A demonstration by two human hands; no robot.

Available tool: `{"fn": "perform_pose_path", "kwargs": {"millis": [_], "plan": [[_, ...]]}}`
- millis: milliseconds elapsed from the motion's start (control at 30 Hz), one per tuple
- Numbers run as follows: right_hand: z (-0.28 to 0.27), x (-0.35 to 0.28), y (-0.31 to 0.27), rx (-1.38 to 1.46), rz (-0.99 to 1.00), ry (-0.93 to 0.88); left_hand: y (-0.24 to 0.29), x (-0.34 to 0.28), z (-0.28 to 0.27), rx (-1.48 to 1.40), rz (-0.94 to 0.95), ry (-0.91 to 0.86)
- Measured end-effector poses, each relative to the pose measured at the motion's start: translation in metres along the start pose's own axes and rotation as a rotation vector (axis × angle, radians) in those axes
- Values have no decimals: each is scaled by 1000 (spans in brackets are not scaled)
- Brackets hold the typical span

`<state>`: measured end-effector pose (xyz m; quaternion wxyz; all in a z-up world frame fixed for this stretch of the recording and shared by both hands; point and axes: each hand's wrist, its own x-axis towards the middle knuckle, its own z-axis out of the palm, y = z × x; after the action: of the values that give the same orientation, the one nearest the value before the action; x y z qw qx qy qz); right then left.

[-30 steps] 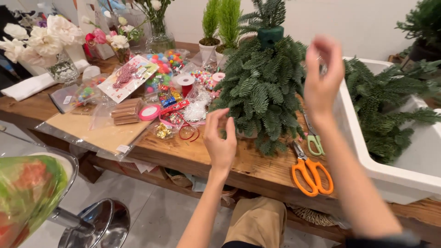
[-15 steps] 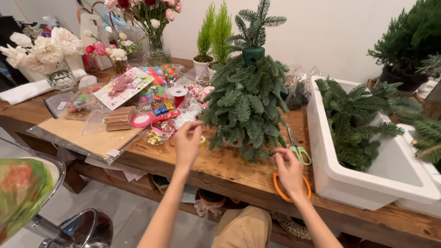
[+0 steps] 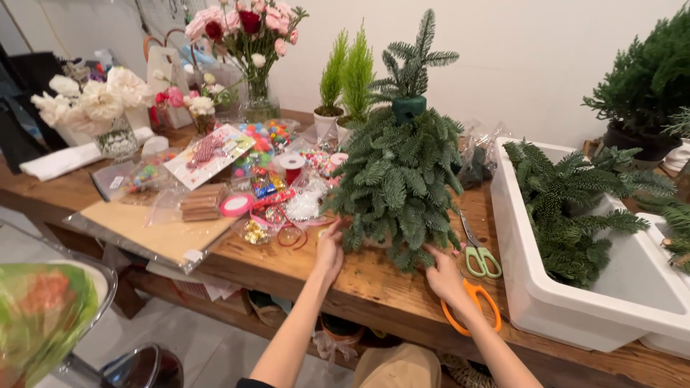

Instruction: The person arranges a small artificial Christmas tree on a wooden table, using orange-handled shears to trim branches from a larger supply in a white bin. They insert the cut branches into the tree's base and fluff the needles to shape the tree.

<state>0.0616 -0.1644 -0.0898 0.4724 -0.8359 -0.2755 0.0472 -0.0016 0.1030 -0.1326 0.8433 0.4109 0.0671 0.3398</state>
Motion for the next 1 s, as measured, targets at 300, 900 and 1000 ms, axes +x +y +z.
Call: {"fn": "perform_pose_path", "kwargs": {"millis": [300, 900, 1000], "plan": [[53, 41, 28, 1340, 416, 399, -41, 57, -22, -173, -105, 57], [61, 31, 3, 1374, 388, 559, -56, 64, -29, 111, -118, 95], [55, 23, -8, 1342, 393, 529, -51, 60, -26, 85, -140, 124]]}}
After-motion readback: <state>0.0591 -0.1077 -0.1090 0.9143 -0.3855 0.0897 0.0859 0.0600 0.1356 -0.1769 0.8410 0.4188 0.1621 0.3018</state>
